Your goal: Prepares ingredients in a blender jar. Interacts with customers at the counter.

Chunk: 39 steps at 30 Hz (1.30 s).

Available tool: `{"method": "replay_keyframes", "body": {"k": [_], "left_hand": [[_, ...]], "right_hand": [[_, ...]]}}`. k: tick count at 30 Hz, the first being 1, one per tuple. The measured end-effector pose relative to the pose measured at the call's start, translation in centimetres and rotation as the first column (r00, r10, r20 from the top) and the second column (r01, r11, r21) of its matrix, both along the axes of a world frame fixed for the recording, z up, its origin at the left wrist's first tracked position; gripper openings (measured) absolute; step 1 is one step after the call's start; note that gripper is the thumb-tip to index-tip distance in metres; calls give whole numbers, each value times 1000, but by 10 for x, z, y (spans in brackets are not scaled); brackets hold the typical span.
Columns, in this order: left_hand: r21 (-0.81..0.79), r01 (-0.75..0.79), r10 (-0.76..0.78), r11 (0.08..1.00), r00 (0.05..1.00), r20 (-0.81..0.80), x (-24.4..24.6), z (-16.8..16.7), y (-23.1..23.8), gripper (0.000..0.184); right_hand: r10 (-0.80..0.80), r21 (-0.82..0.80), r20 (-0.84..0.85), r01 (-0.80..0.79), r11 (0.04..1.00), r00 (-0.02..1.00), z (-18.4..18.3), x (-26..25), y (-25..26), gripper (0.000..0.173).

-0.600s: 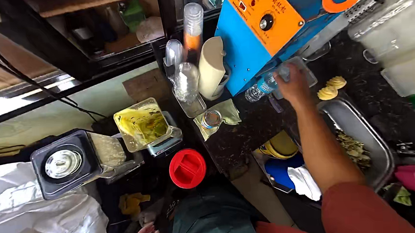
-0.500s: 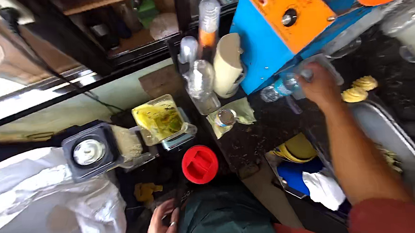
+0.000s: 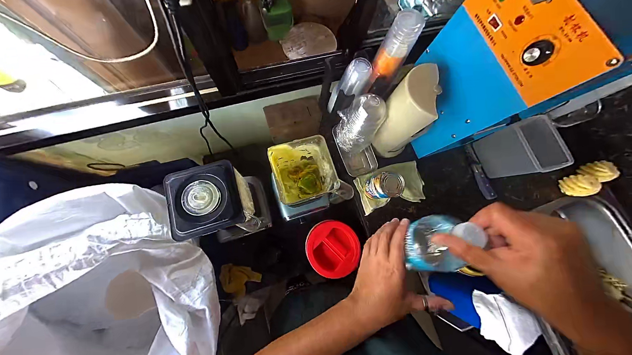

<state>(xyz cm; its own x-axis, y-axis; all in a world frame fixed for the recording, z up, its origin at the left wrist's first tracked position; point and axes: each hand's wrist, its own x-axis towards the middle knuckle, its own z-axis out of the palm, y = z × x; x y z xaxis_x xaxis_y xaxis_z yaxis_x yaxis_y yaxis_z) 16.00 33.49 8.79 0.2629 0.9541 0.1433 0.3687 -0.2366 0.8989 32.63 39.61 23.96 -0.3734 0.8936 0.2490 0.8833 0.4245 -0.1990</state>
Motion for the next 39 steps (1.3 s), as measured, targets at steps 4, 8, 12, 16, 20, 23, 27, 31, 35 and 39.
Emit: {"method": "replay_keyframes", "body": {"k": [4,8,12,16,20,23,27,31,35,39], "left_hand": [[50,-193,191,980,981,39,-41,-18,0,89],[27,-127,126,992,991,54,-84,-33,5,92],[-124,-98,124,987,965,230,-93,-40,11,98],[-273,-43,178,961,852,492,-91,-44,19,99],[-339,46,211,940,703,679,-85,-49,20,95],[-409,134,263,902,581,770,-82,-47,18,89],[-469,213,329,857,473,817,-79,-43,14,84],[-498,298,388,814,359,849,-79,-41,14,86],[-525,340,432,780,314,845,-83,-34,14,85],[-549,376,475,746,277,835,-83,-26,12,81]], "right_hand": [[191,-8,-104,-193,981,976,-22,-39,5,47],[377,-193,-157,-403,895,913,-17,-55,19,37],[315,-253,-349,-412,875,883,-21,-70,33,28],[290,-113,-375,-354,929,881,-56,-89,39,20],[290,-76,-295,-325,943,910,-73,-107,42,17],[262,-117,-202,-289,950,944,-78,-118,46,19],[258,-154,-122,-275,949,958,-82,-128,53,21],[245,-182,-71,-254,950,967,-82,-139,59,23],[224,-206,-48,-229,951,973,-81,-146,62,23],[223,-214,-19,-221,951,975,-81,-151,63,24]]}}
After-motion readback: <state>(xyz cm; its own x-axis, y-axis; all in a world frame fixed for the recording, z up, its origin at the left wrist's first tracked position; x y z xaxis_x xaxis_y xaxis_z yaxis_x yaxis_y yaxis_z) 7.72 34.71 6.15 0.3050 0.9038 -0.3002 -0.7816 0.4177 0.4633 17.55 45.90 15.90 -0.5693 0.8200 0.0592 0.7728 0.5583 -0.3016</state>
